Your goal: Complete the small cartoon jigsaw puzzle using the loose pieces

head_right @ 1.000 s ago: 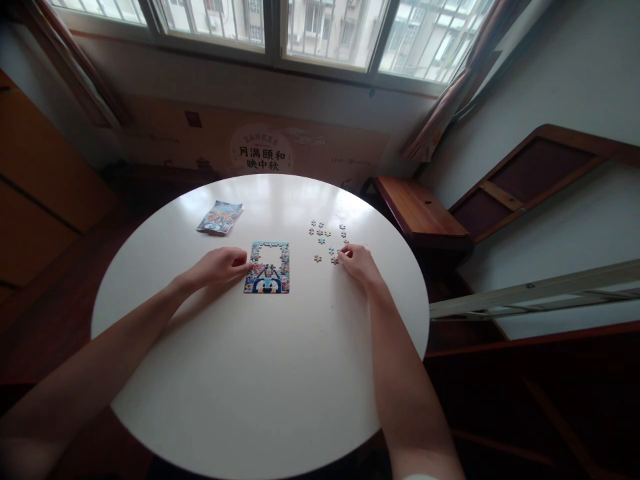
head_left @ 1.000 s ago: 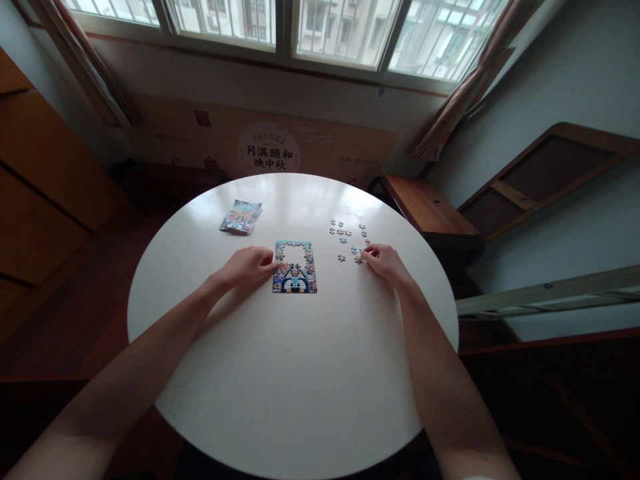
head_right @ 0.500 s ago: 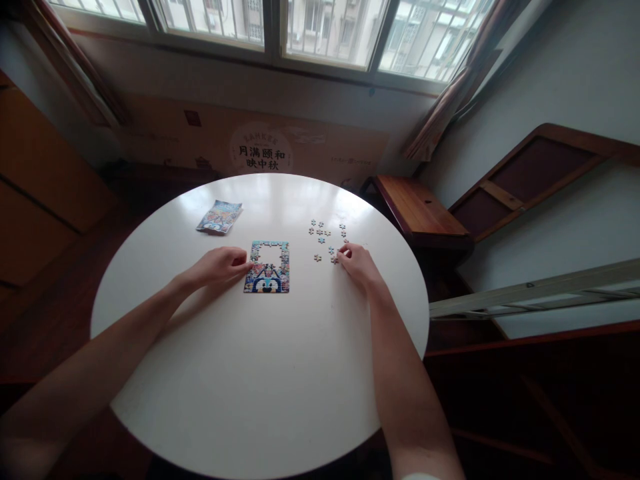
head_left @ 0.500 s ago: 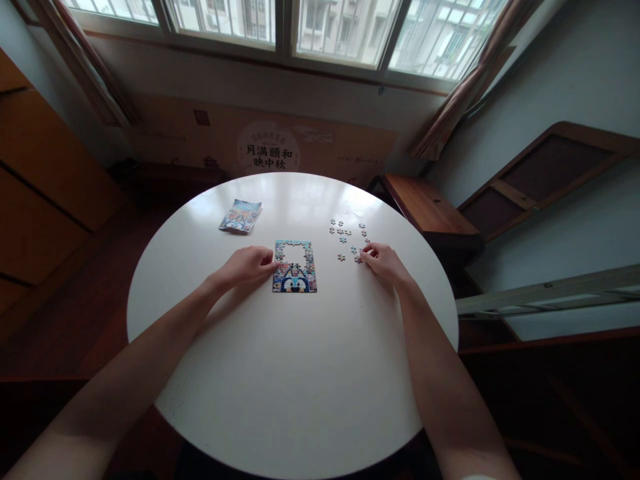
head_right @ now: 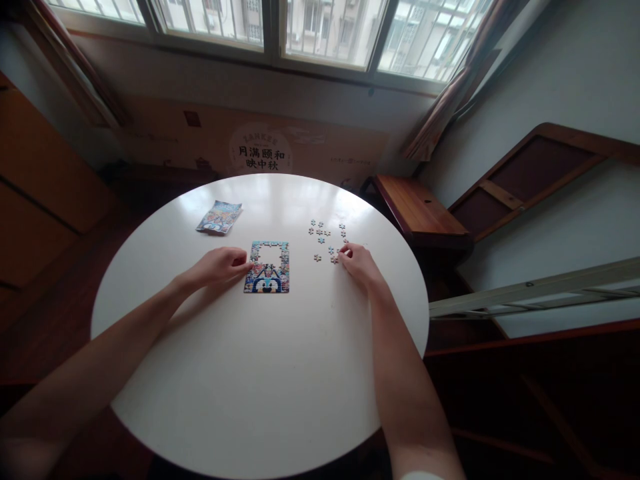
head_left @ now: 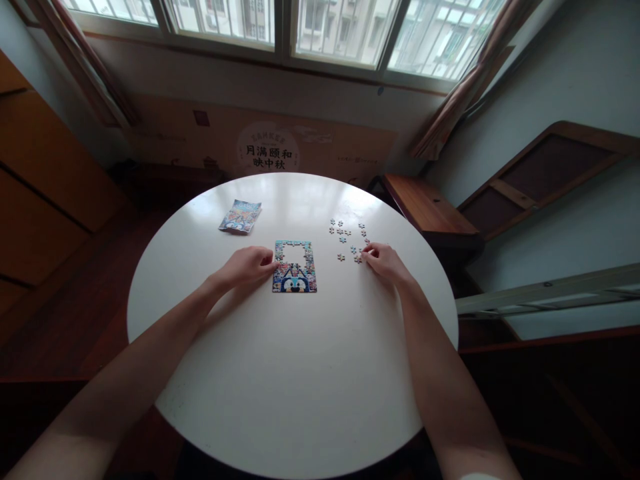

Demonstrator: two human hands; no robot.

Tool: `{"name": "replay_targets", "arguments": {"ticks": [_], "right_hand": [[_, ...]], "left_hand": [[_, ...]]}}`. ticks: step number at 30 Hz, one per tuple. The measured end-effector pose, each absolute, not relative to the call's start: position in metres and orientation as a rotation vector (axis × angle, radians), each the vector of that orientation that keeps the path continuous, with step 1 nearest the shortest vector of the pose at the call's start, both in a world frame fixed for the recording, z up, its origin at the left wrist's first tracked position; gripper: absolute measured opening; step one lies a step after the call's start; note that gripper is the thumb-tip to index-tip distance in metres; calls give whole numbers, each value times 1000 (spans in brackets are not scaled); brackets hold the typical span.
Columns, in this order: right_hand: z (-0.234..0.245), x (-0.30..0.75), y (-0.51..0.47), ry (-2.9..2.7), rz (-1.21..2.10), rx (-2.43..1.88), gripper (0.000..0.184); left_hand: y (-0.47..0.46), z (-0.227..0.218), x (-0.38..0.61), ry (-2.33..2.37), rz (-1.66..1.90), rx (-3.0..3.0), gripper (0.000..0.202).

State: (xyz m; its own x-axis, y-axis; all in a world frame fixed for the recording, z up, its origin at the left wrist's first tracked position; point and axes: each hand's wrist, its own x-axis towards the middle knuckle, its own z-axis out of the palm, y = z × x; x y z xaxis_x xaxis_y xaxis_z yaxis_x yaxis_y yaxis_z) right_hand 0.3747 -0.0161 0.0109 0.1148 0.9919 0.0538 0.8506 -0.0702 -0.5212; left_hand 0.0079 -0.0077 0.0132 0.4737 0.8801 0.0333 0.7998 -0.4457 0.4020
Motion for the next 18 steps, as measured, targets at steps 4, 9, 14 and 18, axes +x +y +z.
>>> {"name": "replay_targets", "arguments": {"ticks": [4, 9, 14, 18], "right_hand": [[11, 382, -16, -1673, 359, -2076, 20], [9, 387, -15, -1593, 351, -2159, 21], [7, 386, -15, -1605, 370, -2151, 22], [5, 387, -15, -1612, 370, -2146, 22]], "left_hand": [[-7, 12, 7, 1415, 337, 2400, 42], [-6, 11, 8, 1411, 348, 2394, 42], [-6, 11, 8, 1415, 350, 2398, 42], [-6, 10, 8, 1418, 351, 2401, 42]]}}
